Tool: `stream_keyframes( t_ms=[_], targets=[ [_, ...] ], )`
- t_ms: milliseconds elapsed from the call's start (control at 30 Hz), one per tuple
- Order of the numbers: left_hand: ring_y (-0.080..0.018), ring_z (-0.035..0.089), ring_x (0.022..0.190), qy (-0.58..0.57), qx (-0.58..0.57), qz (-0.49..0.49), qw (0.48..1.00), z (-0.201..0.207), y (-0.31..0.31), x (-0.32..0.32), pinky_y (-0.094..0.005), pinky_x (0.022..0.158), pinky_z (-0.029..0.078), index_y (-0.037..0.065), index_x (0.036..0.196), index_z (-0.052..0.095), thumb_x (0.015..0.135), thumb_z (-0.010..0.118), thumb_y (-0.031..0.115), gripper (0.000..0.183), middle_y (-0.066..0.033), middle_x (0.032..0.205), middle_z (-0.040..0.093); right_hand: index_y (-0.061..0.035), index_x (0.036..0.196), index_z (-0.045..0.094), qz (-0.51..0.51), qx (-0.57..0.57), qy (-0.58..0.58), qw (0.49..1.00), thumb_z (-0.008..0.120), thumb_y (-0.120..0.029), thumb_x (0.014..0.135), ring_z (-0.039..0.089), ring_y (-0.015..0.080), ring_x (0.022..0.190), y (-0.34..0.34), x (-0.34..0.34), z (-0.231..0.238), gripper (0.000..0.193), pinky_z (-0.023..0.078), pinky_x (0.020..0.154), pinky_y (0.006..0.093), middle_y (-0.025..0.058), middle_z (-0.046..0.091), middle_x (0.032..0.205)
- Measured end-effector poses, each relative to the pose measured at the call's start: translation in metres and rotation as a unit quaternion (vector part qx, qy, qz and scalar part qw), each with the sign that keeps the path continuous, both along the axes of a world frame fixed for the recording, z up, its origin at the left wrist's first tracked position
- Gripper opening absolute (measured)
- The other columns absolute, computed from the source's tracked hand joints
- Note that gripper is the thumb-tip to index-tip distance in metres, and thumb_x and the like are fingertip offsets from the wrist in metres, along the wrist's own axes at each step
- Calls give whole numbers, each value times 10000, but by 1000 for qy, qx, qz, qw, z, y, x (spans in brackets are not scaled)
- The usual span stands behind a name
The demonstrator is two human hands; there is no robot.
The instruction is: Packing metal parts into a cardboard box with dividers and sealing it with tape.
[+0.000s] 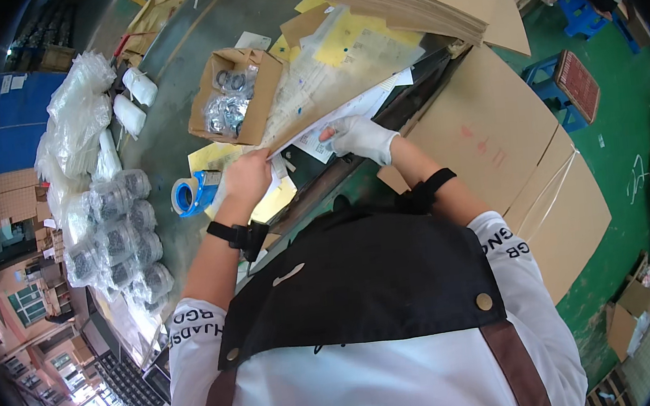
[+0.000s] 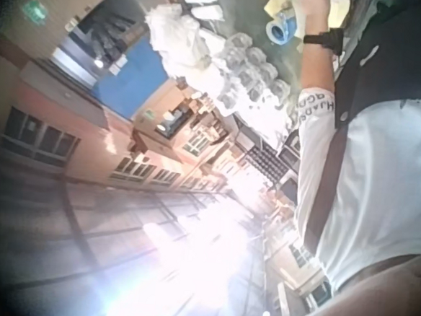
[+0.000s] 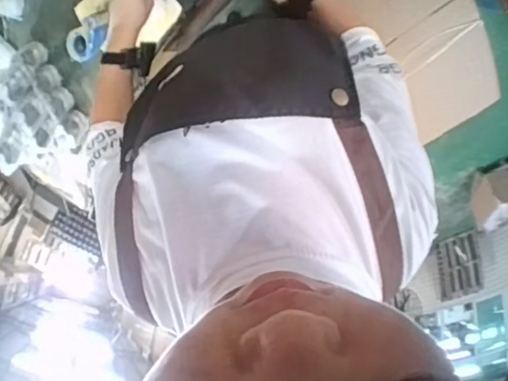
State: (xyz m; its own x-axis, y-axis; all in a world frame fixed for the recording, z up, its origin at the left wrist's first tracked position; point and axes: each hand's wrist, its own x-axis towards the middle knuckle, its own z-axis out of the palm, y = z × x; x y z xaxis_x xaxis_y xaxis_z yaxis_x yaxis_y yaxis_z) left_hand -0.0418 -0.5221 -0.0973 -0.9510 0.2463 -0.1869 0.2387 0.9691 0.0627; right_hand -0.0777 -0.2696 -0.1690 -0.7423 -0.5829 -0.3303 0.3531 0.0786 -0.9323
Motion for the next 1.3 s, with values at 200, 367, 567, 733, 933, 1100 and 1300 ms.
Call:
stream_keyframes(
  t_ms=[200, 367, 567, 733, 933, 1100, 1300],
  targets=[
    [-341, 647, 854, 8, 12, -8, 1000, 5, -5, 0, -440, 770, 523, 79, 1040, 674, 816, 542, 136, 267, -159, 961, 673, -47, 1071, 630, 189, 289, 499, 795, 455, -138, 857, 631, 341, 908, -66, 35, 17, 291, 507, 783, 405, 204, 641, 985],
    [-352, 640, 871, -25, -6, 5, 1000, 11, 5, 0, -445, 777, 518, 87, 1028, 672, 818, 527, 137, 261, -166, 973, 668, -61, 1059, 610, 143, 408, 507, 746, 453, -262, 930, 632, 289, 923, -121, 45, -11, 286, 507, 764, 416, 137, 647, 981],
    [-351, 640, 842, -12, 22, -20, 999, 5, -1, 2, -453, 730, 518, 57, 936, 646, 805, 528, 123, 189, -154, 914, 661, -37, 878, 673, -36, 497, 456, 737, 529, -158, 837, 659, 299, 754, -120, 45, -18, 192, 525, 637, 403, 151, 661, 839],
    [-334, 655, 805, 17, 44, -66, 997, -4, -10, -1, -430, 691, 532, 62, 851, 646, 799, 526, 120, 143, -136, 884, 665, 1, 902, 680, -22, 473, 225, 852, 505, -178, 832, 658, 348, 880, -119, 30, 7, 260, 518, 755, 429, 234, 659, 936],
    [-355, 395, 1290, 18, 74, -106, 991, -46, 0, 34, -600, 966, 357, 78, 1350, 439, 810, 627, 350, 633, -189, 1392, 414, 56, 920, 637, -59, 380, 61, 921, 486, -275, 834, 615, 421, 883, -26, 87, 56, 374, 476, 823, 459, 266, 638, 908],
    [-388, 8, 1434, 0, 1, -98, 995, -96, 0, 48, -753, 983, 60, 71, 1500, 116, 784, 616, 573, 1008, -203, 1559, -1, 1, 1001, 635, -406, 245, -201, 857, 561, -228, 906, 436, 65, 522, 70, 239, 34, 259, 352, 469, 253, -15, 503, 642],
    [-366, 84, 1436, 22, 46, -121, 991, -94, -2, 41, -693, 1034, 59, 89, 1484, 209, 770, 653, 519, 944, -183, 1552, 131, -118, 1024, 596, -669, 141, -272, 677, 588, -308, 916, 367, 66, 442, 133, 341, 12, 219, 274, 381, 244, -63, 405, 585]
  ],
)
